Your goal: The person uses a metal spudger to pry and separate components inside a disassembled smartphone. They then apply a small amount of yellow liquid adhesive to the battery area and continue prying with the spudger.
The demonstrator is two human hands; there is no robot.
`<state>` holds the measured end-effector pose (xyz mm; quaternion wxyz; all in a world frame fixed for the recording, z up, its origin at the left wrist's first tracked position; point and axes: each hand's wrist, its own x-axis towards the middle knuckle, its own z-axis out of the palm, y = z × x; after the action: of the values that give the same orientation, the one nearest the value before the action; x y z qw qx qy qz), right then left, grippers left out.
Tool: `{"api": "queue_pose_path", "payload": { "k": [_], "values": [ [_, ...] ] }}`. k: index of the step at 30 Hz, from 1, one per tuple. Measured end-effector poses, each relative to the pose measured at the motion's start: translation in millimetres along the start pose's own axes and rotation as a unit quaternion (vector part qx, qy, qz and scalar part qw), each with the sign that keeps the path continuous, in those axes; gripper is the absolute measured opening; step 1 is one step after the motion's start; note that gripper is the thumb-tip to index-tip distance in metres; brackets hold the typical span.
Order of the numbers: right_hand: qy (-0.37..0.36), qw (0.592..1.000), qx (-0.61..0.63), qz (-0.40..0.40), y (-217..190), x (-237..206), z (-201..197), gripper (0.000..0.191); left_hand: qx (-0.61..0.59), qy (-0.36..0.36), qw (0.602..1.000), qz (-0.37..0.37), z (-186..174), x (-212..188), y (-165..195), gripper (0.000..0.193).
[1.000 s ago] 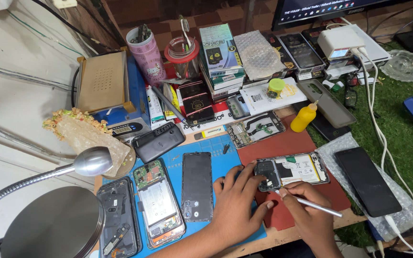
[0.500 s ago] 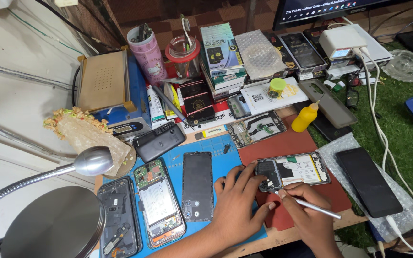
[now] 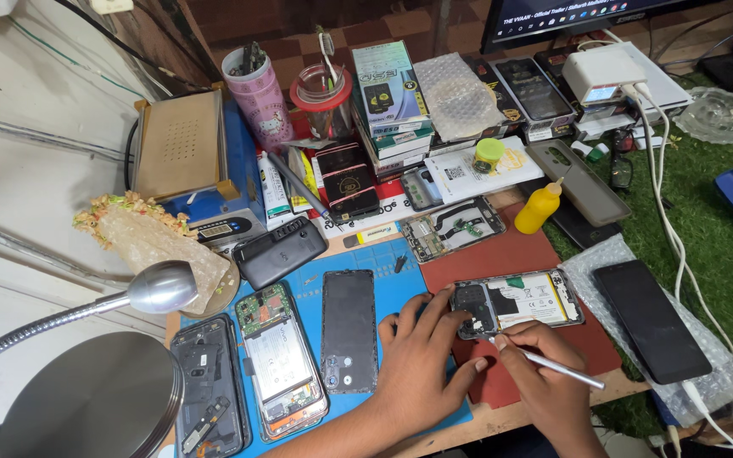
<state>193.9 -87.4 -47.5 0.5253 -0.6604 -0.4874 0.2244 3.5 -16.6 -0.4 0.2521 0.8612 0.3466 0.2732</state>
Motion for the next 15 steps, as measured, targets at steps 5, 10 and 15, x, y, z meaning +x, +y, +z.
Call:
{"api": "queue_pose_path", "payload": {
  "k": [5, 10, 15],
  "values": [
    [0.0, 1.0, 0.016, 0.012, 0.0, -0.4, -1.3, 0.008, -0.004, 0.004, 1.0, 0.003, 0.0, -0.8, -0.3, 0.058],
    [-0.018, 0.999, 0.008, -0.028, -2.0, 0.7, -1.1, 0.008, 0.0, 0.009, 1.0, 0.005, 0.4, -0.4, -1.1, 0.058],
    [-0.002, 1.0, -0.006, -0.018, -4.2, 0.7, -1.0, 0.009, -0.004, 0.01, 1.0, 0.003, 1.3, -0.7, -0.9, 0.058]
  ]
}}
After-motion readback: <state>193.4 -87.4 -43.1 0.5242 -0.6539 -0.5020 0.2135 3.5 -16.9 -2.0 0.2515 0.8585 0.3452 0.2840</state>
